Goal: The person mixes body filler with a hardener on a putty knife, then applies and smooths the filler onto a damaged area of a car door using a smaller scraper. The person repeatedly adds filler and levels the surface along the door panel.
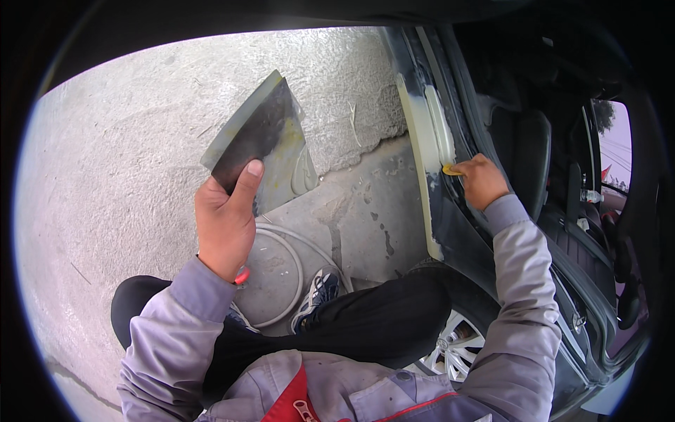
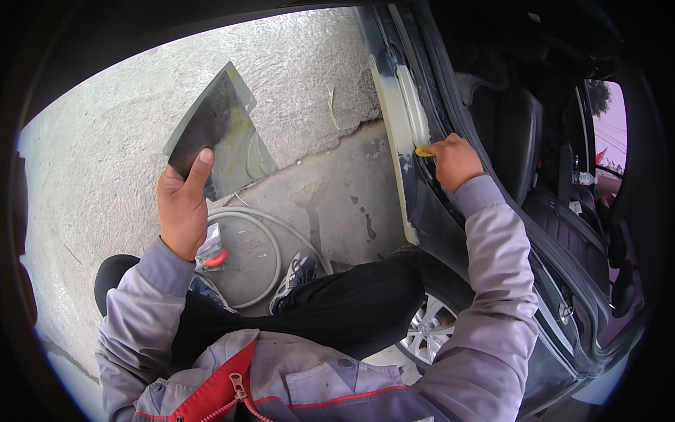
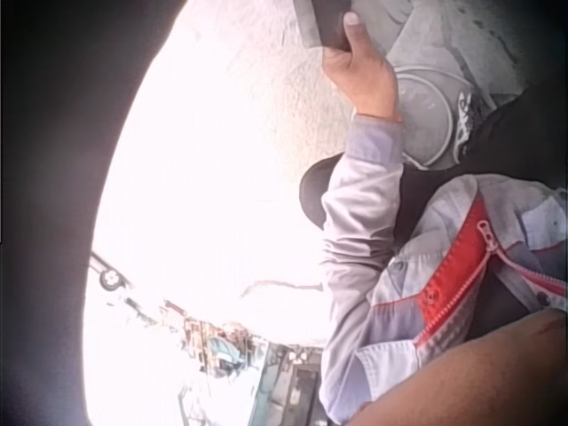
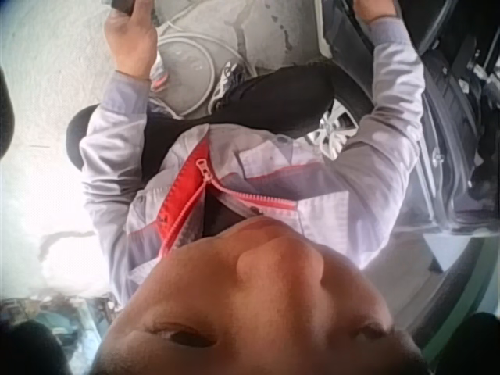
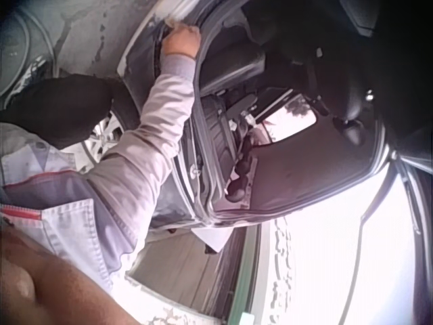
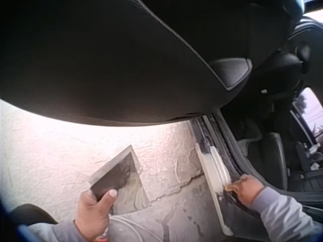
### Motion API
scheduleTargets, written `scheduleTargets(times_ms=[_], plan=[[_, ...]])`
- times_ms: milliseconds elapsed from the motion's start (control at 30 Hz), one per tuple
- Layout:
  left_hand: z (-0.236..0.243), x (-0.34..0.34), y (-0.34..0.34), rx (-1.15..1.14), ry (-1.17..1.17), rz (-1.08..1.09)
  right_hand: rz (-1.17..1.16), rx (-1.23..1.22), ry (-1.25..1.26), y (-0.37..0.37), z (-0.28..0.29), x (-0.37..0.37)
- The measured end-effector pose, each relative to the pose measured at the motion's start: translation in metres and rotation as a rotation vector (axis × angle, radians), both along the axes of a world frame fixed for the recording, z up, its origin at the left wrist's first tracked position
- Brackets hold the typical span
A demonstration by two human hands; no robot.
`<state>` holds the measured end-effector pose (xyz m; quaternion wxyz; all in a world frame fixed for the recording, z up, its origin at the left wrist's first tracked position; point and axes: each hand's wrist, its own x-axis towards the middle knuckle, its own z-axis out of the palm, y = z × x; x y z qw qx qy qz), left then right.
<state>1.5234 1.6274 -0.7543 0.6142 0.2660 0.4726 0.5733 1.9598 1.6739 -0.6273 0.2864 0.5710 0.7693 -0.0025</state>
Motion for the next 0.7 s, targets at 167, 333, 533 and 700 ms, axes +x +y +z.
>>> scheduleTargets(times_ms=[167, 333, 533, 700], plan=[[0.002, 0.000, -0.001, -0.014, 0.005, -0.012, -0.055, -0.084, -0.178, 0.016, 0.012, -0.013], [0.000, -0.001, -0.001, -0.039, -0.080, -0.065, -0.144, 0.074, 0.078, 0.015, 0.035, -0.027], [0.002, 0.010, 0.009, -0.192, -0.616, -0.202, -0.705, 0.516, 1.077, -0.084, 0.060, -0.063], [0.018, 0.033, 0.009, -0.253, -0.970, -0.423, -0.809, 0.590, 1.976, -0.135, 0.032, -0.128]])
